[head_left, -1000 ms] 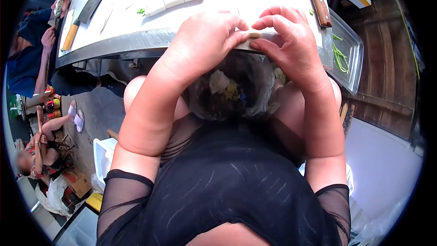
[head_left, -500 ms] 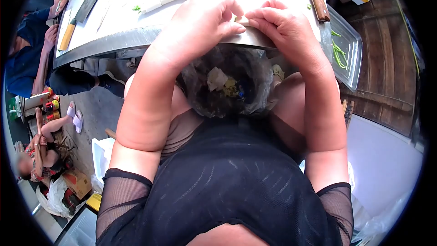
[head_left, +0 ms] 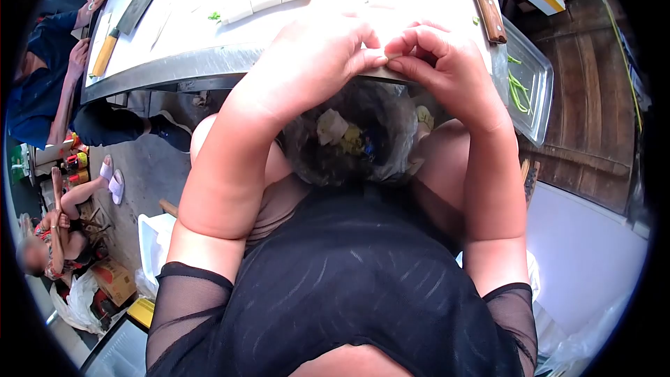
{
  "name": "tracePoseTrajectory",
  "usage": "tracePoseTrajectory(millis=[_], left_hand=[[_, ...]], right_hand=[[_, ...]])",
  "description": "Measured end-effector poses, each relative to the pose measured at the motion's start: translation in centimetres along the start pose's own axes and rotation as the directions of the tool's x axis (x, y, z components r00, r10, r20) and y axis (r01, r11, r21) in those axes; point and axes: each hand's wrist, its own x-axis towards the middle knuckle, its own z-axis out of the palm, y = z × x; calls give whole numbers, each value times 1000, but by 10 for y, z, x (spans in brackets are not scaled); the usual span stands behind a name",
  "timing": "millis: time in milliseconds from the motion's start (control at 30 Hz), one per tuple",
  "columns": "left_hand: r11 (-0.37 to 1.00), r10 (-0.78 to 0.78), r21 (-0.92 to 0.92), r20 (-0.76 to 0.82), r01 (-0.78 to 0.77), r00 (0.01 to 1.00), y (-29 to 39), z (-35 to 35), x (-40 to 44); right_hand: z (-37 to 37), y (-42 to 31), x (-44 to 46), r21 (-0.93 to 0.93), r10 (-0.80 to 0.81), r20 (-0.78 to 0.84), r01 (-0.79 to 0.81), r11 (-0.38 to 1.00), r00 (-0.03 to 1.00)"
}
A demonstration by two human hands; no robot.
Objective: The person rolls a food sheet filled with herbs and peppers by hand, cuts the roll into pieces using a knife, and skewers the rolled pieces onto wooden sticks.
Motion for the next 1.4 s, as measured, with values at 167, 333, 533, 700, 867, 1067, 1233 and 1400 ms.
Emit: tracePoseTrajectory(millis=[167, 333, 533, 700, 867, 1067, 1233, 1400], left_hand=[[988, -138, -85, -65, 132, 988, -2, 3, -1], [997, -80, 14, -97, 82, 992, -1, 6, 4], [988, -15, 150, -145, 37, 989, -5, 9, 10], [991, -50, 110, -181, 71, 982, -9, 15, 14], [988, -48, 136, -198, 76, 979, -13, 18, 16], [991, -136, -1, -12, 136, 991, 9, 1, 6], [982, -150, -131, -91, 138, 984, 6, 5, 5], [993, -101, 57, -94, 106, 990, 6, 9, 12]], right_hand=[[1, 6, 9, -162, -119, -37, 111, 981, 992], [3, 8, 8, -147, -127, -128, 108, 983, 984], [6, 10, 13, -212, -93, -144, 62, 975, 985], [8, 20, 18, -426, -297, -170, 202, 882, 940], [7, 13, 20, -264, -198, -248, 131, 956, 948], [-8, -4, 3, 51, 210, 43, -212, 976, 977], [-10, -1, 9, -101, 4, -36, -7, 995, 999], [-5, 10, 13, -163, -93, -136, 70, 984, 986]])
